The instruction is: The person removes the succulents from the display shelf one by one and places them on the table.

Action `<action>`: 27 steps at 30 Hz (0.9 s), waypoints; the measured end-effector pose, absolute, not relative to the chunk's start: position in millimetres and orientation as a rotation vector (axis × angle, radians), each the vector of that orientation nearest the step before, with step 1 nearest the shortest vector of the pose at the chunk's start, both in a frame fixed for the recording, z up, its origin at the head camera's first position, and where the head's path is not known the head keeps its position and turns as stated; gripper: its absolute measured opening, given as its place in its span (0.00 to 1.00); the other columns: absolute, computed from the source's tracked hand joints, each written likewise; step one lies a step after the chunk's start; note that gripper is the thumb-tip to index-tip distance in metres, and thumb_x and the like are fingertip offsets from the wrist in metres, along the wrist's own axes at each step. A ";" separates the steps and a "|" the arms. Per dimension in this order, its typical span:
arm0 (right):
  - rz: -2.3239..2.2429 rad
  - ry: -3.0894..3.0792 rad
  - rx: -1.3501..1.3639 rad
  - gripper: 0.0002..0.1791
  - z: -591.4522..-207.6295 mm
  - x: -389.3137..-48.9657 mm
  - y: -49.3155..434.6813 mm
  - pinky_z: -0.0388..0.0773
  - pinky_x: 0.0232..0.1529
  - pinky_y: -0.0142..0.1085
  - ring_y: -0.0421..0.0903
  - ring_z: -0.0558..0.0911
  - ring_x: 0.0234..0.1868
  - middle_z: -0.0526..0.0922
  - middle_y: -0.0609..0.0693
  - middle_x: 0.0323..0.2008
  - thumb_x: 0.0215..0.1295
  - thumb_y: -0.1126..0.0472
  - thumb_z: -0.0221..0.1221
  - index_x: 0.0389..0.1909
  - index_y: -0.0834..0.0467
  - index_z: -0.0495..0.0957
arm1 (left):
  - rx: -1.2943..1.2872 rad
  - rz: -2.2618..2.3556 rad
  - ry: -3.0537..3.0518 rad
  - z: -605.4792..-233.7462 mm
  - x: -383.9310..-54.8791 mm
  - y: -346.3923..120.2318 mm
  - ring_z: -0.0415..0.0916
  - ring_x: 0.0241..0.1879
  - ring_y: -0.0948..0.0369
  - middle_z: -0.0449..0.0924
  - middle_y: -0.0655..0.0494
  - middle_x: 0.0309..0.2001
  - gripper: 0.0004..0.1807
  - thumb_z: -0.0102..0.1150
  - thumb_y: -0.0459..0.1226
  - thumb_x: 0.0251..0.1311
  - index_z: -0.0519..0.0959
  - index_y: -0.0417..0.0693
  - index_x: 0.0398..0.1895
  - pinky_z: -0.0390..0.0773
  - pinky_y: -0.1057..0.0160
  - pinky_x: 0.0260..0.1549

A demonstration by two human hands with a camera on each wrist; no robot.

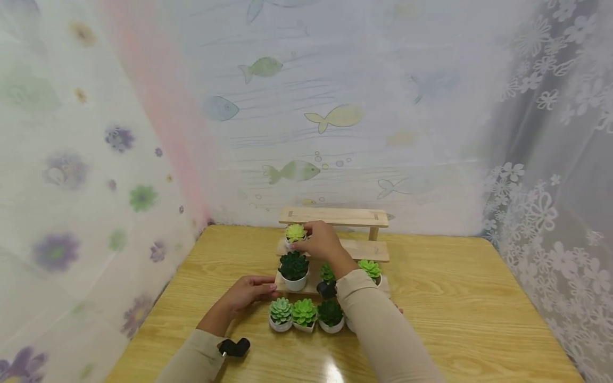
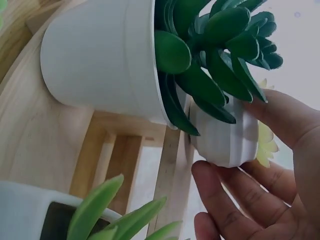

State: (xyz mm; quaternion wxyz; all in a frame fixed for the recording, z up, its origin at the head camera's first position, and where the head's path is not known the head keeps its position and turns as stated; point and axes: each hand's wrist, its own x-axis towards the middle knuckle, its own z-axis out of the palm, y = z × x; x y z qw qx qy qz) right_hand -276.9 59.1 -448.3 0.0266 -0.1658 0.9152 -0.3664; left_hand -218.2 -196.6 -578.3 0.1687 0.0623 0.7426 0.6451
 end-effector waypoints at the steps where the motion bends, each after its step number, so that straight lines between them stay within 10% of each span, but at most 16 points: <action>1: -1.129 2.831 -0.509 0.35 -447.9 -276.5 58.8 0.83 0.57 0.51 0.54 0.83 0.60 0.83 0.55 0.61 0.60 0.44 0.74 0.65 0.56 0.80 | 0.180 1.833 2.114 -578.5 -218.5 -196.8 0.89 0.47 0.57 0.90 0.46 0.45 0.26 0.64 0.42 0.72 0.77 0.35 0.66 0.84 0.54 0.57; 27: -1.249 2.905 -0.439 0.38 -430.1 -253.6 78.3 0.86 0.50 0.48 0.52 0.85 0.55 0.82 0.53 0.59 0.60 0.43 0.74 0.68 0.55 0.76 | 0.185 1.814 2.121 -577.3 -231.9 -202.0 0.88 0.48 0.55 0.90 0.45 0.45 0.26 0.64 0.42 0.71 0.79 0.36 0.65 0.83 0.53 0.58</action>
